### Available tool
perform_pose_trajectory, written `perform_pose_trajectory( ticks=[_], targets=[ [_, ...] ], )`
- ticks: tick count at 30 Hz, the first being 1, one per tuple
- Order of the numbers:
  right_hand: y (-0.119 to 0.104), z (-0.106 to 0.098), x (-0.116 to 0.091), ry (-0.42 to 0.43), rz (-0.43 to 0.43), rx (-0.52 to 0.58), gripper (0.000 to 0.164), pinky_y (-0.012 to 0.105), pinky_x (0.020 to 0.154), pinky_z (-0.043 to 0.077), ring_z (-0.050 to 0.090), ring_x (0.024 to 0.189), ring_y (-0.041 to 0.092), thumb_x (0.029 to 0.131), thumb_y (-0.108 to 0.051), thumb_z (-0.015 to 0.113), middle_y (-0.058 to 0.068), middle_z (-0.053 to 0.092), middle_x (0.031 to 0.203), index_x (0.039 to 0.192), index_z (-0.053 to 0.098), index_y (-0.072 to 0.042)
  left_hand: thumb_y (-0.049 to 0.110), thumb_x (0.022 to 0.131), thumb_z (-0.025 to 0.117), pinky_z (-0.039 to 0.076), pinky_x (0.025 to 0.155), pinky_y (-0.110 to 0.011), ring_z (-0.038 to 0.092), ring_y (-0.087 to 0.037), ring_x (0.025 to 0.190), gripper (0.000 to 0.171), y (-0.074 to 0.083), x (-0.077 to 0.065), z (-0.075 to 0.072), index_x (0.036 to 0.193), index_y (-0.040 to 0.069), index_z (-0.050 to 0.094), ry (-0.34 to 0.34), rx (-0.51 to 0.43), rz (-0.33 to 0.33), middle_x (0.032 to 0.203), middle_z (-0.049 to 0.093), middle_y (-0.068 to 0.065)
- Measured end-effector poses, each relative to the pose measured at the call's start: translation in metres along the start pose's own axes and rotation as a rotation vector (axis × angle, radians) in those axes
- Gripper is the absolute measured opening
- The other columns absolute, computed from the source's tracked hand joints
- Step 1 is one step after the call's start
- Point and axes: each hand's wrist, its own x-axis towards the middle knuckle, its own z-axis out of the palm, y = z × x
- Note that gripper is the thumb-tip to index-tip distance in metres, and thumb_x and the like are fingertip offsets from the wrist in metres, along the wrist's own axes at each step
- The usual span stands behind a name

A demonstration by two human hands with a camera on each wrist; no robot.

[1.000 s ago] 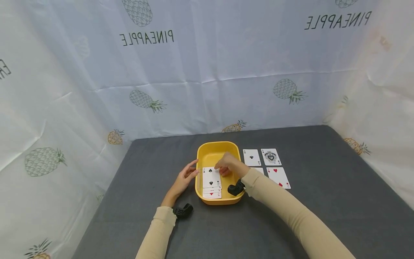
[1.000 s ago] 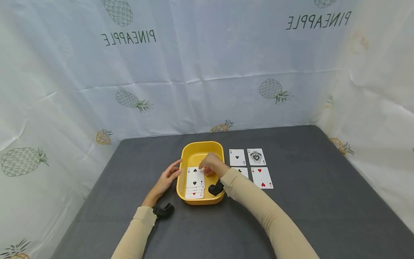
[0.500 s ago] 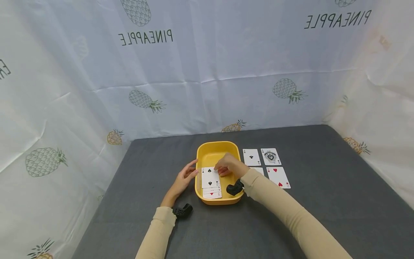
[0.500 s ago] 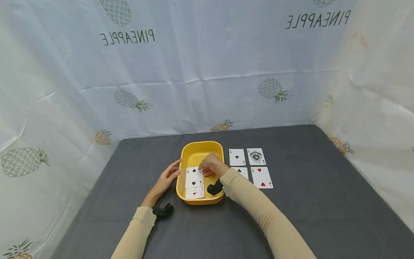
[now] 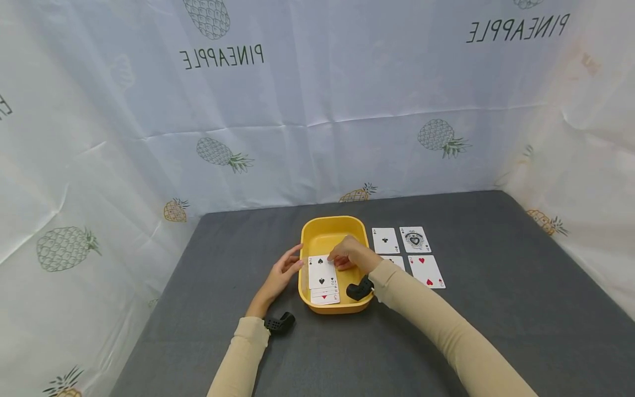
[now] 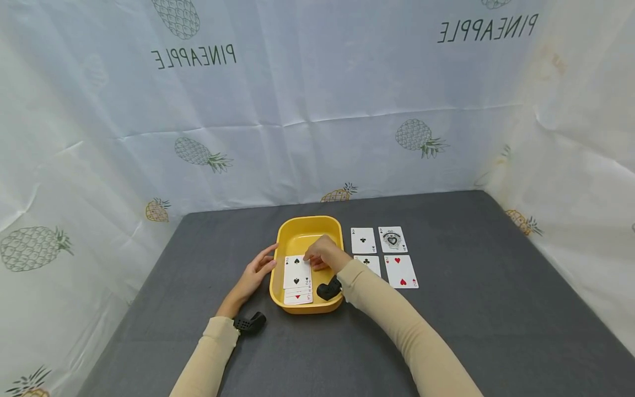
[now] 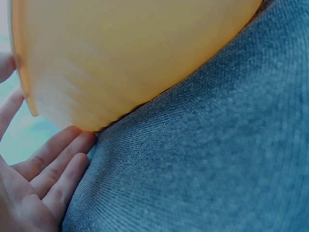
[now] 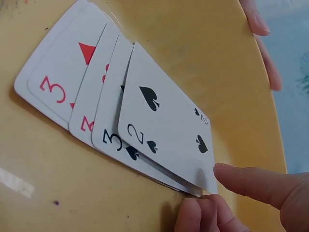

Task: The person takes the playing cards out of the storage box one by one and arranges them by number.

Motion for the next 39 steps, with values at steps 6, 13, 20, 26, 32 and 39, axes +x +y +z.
perform_pose_trajectory(
  ticks=[6,13,20,26,32,39],
  targets=[
    [-0.002,-0.001,-0.002,-0.032,0.002,0.015,0.025,0.018,0.051,0.052,0.055,0.045,0.009,0.08,-0.006,0.076,0.003,0.058,0.057,0.098,0.06,0.002,0.017,0.099,0.054,0.04,0.11,-0.049,0.057,-0.038,0.121,0.053,-0.001,0.001,-0.001,0.148,0.011,0.037,-0.006,-0.007,0.004,0.131,0.056,-0.028],
    [-0.004,-0.003,-0.002,-0.06,-0.003,0.05,0.019,0.019,0.052,0.053,0.06,0.047,0.01,0.082,-0.004,0.074,0.003,0.061,0.056,0.097,0.064,0.002,0.017,0.098,0.054,0.039,0.11,-0.05,0.057,-0.039,0.121,0.053,-0.002,0.002,-0.001,0.148,0.01,0.037,-0.006,-0.011,0.007,0.131,0.056,-0.028],
    [-0.01,-0.011,-0.004,-0.09,-0.011,0.06,0.021,0.018,0.054,0.052,0.059,0.048,0.009,0.086,-0.006,0.07,0.004,0.06,0.059,0.104,0.067,0.005,0.017,0.098,0.054,0.04,0.11,-0.05,0.056,-0.036,0.123,0.053,-0.001,0.001,0.0,0.148,0.011,0.038,0.0,0.001,0.006,0.133,0.056,-0.026],
    [-0.014,-0.02,-0.006,-0.119,-0.038,0.096,0.024,0.018,0.054,0.052,0.06,0.049,0.009,0.087,-0.006,0.069,0.003,0.061,0.058,0.106,0.065,0.006,0.015,0.099,0.053,0.041,0.11,-0.048,0.057,-0.033,0.122,0.053,-0.01,0.006,-0.001,0.149,0.011,0.037,0.005,0.005,0.009,0.134,0.056,-0.026],
    [-0.014,-0.032,-0.013,-0.129,-0.054,0.169,0.027,0.02,0.061,0.055,0.062,0.061,0.012,0.086,-0.008,0.071,0.002,0.065,0.072,0.11,0.067,0.003,0.018,0.099,0.054,0.039,0.111,-0.051,0.057,-0.032,0.121,0.052,-0.031,0.016,0.0,0.149,0.018,0.038,0.03,0.0,-0.007,0.134,0.056,-0.023],
    [-0.013,-0.046,-0.015,-0.175,-0.093,0.21,0.032,0.02,0.064,0.057,0.065,0.065,0.011,0.088,-0.009,0.069,0.003,0.066,0.077,0.116,0.062,0.004,0.021,0.098,0.055,0.041,0.109,-0.052,0.059,-0.033,0.118,0.051,-0.033,0.015,0.001,0.147,0.02,0.04,0.049,0.003,0.025,0.131,0.058,-0.022]
  ],
)
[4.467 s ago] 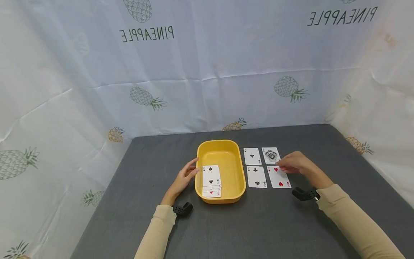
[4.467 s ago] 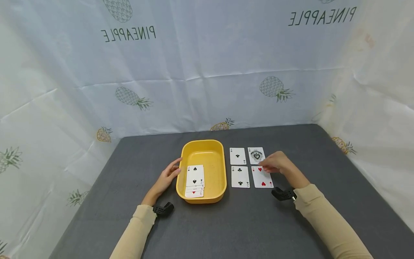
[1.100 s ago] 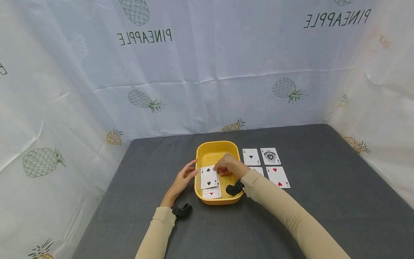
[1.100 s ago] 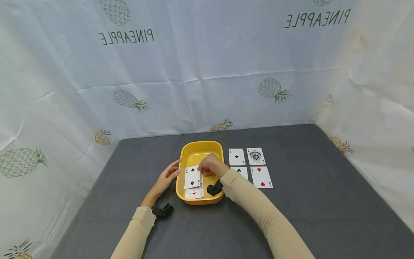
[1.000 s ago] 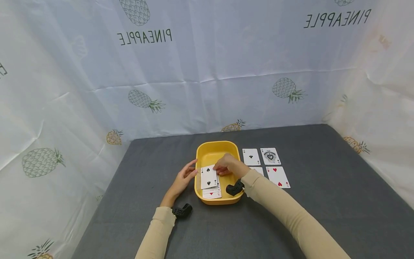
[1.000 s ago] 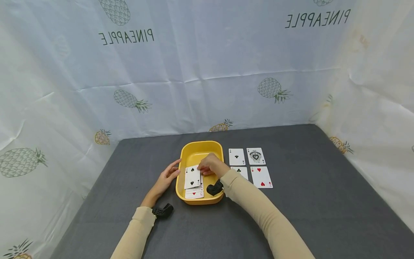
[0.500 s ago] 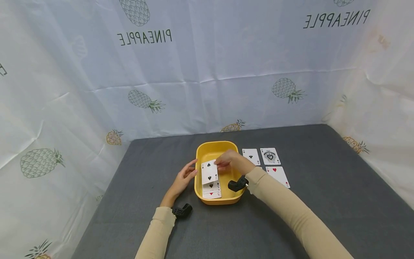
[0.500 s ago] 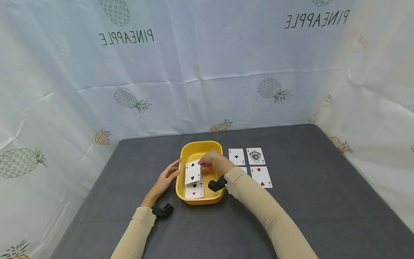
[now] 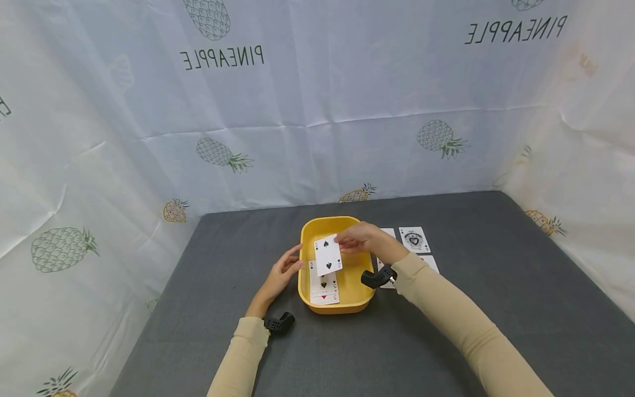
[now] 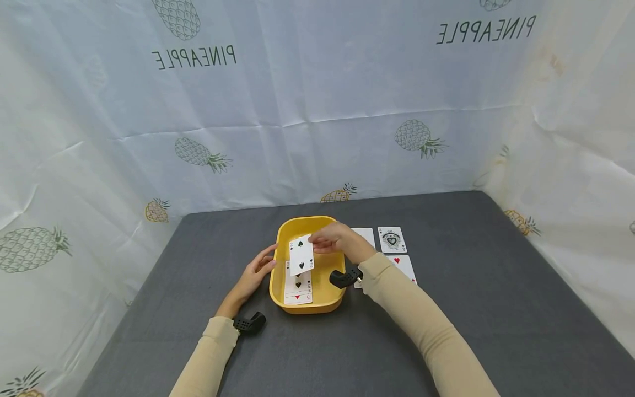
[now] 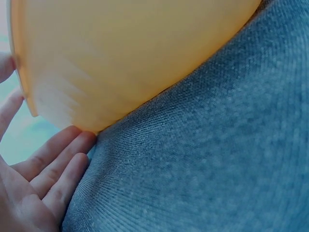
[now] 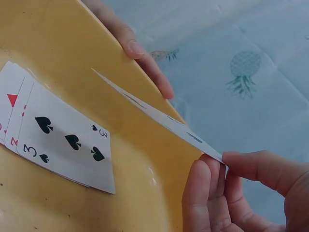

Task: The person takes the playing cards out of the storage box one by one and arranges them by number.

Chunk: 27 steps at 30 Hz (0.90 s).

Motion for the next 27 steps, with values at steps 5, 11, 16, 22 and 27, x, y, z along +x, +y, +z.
perform_pose_trajectory(
  ticks=[5,11,16,22,27],
  targets=[
    [-0.003,-0.011,-0.007,-0.005,-0.012,-0.013,0.031,0.019,0.066,0.057,0.063,0.069,0.011,0.089,-0.01,0.067,0.003,0.064,0.083,0.117,0.061,0.003,0.021,0.098,0.056,0.041,0.108,-0.05,0.06,-0.033,0.117,0.051,0.0,0.0,0.0,0.146,0.02,0.041,0.002,-0.007,0.011,0.128,0.059,-0.023],
    [-0.006,-0.021,-0.015,-0.075,-0.042,0.035,0.031,0.019,0.067,0.056,0.065,0.07,0.01,0.09,-0.006,0.063,0.003,0.065,0.081,0.119,0.057,0.005,0.02,0.099,0.054,0.039,0.111,-0.051,0.058,-0.035,0.121,0.052,0.001,0.0,-0.001,0.149,0.019,0.038,-0.015,-0.004,-0.024,0.132,0.056,-0.025],
    [-0.003,-0.03,-0.019,-0.103,-0.074,0.062,0.037,0.019,0.067,0.057,0.066,0.072,0.01,0.09,-0.005,0.062,0.002,0.066,0.081,0.124,0.053,0.008,0.017,0.099,0.052,0.04,0.11,-0.05,0.058,-0.035,0.12,0.054,0.017,-0.007,-0.002,0.15,0.013,0.035,-0.045,0.014,-0.019,0.133,0.055,-0.027],
    [0.006,-0.048,-0.02,-0.072,-0.076,0.101,0.031,0.018,0.066,0.056,0.064,0.072,0.009,0.09,-0.007,0.063,0.0,0.066,0.08,0.119,0.057,0.004,0.016,0.099,0.053,0.041,0.109,-0.049,0.059,-0.035,0.118,0.053,0.029,-0.013,-0.002,0.149,0.011,0.036,-0.051,0.006,-0.007,0.131,0.056,-0.029],
    [0.015,-0.067,-0.027,-0.054,-0.109,0.082,0.036,0.02,0.075,0.057,0.063,0.079,0.007,0.092,-0.013,0.063,-0.004,0.065,0.089,0.125,0.055,0.001,0.017,0.099,0.054,0.041,0.109,-0.049,0.058,-0.036,0.119,0.053,0.029,-0.013,-0.002,0.149,0.013,0.037,-0.047,-0.002,-0.013,0.132,0.056,-0.028]
  ],
)
